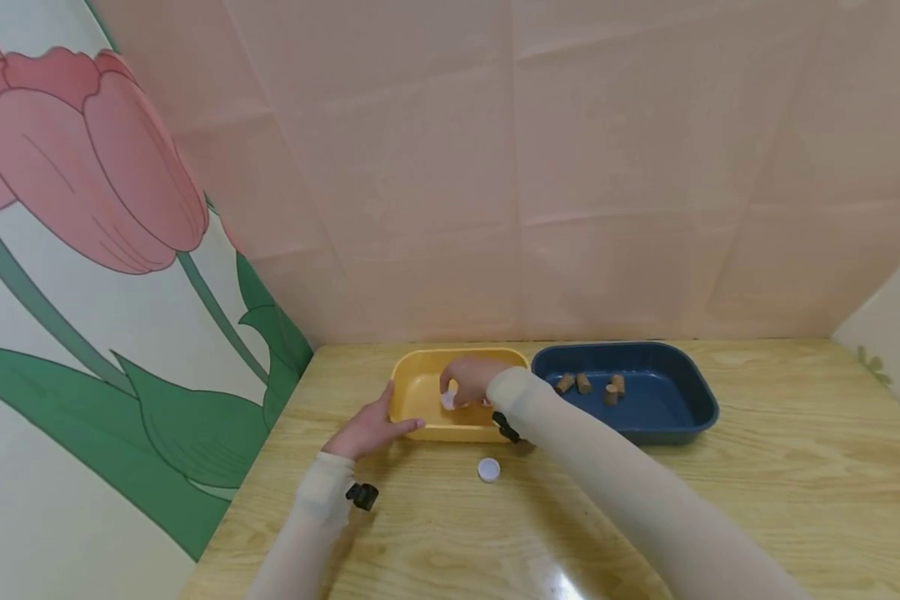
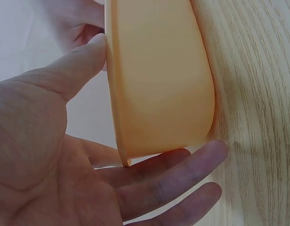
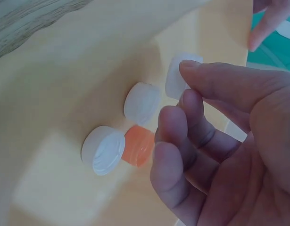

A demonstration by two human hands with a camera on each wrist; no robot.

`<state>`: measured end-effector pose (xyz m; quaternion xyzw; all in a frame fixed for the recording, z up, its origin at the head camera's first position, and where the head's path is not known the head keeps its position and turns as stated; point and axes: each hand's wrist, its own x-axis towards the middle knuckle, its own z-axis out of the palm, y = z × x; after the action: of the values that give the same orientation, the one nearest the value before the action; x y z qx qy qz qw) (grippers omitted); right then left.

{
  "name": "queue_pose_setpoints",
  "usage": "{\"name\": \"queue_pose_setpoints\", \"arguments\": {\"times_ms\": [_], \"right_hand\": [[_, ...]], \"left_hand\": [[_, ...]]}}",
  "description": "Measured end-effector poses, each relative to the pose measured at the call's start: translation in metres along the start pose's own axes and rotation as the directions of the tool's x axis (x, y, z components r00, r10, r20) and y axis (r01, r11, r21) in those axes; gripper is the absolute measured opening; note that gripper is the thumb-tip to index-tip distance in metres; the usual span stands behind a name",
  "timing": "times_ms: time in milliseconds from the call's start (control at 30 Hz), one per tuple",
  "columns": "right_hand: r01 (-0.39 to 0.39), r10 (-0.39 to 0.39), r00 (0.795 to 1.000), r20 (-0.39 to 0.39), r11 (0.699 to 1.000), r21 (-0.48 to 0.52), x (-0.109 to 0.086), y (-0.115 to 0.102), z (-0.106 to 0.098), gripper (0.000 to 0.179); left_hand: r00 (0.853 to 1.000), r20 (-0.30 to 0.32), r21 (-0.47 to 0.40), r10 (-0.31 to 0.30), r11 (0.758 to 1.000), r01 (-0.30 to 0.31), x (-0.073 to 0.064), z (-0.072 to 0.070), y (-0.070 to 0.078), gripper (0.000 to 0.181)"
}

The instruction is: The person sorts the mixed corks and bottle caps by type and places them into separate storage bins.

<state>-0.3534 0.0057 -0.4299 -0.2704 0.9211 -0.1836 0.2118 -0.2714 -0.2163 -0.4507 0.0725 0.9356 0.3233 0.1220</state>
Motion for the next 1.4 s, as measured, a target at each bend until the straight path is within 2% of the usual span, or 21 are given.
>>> {"name": "queue_pose_setpoints", "arguments": {"times_ms": [200, 600, 1000, 1133, 1267, 1400], "right_hand": [[0.011, -0.010, 1.000, 0.018, 0.998, -0.058, 0.002, -0.002, 0.004, 0.027], [-0.014, 0.017, 0.999, 0.037, 0.997, -0.081, -0.005, -0.009, 0.003, 0.032], [-0.021, 0.023, 0.998, 0.052, 0.999, -0.036, 0.001, -0.002, 0.004, 0.033], [-0.023, 0.022, 0.999, 0.049, 1.000, 0.016, 0.002, 0.002, 0.004, 0.034], [0.030, -0.032, 0.999, 0.024, 0.999, 0.044, -0.002, 0.007, 0.005, 0.035], [0.154, -0.154, 0.988, -0.023, 0.988, 0.000, -0.017, 0.005, 0.003, 0.034]], "left_hand": [[1.000, -0.007, 0.005, -0.001, 1.000, 0.001, 0.001, 0.001, 0.000, 0.109], [1.000, -0.011, 0.003, 0.005, 1.000, -0.005, 0.001, 0.000, 0.001, 0.107], [1.000, -0.008, -0.011, 0.008, 1.000, -0.008, 0.001, 0.000, 0.000, 0.107], [1.000, -0.008, -0.017, 0.000, 1.000, 0.000, 0.001, 0.000, -0.001, 0.106], [1.000, -0.008, -0.012, -0.007, 1.000, 0.007, 0.001, 0.001, -0.001, 0.106], [1.000, -0.007, -0.013, -0.003, 1.000, 0.003, 0.001, 0.001, 0.000, 0.106]]}}
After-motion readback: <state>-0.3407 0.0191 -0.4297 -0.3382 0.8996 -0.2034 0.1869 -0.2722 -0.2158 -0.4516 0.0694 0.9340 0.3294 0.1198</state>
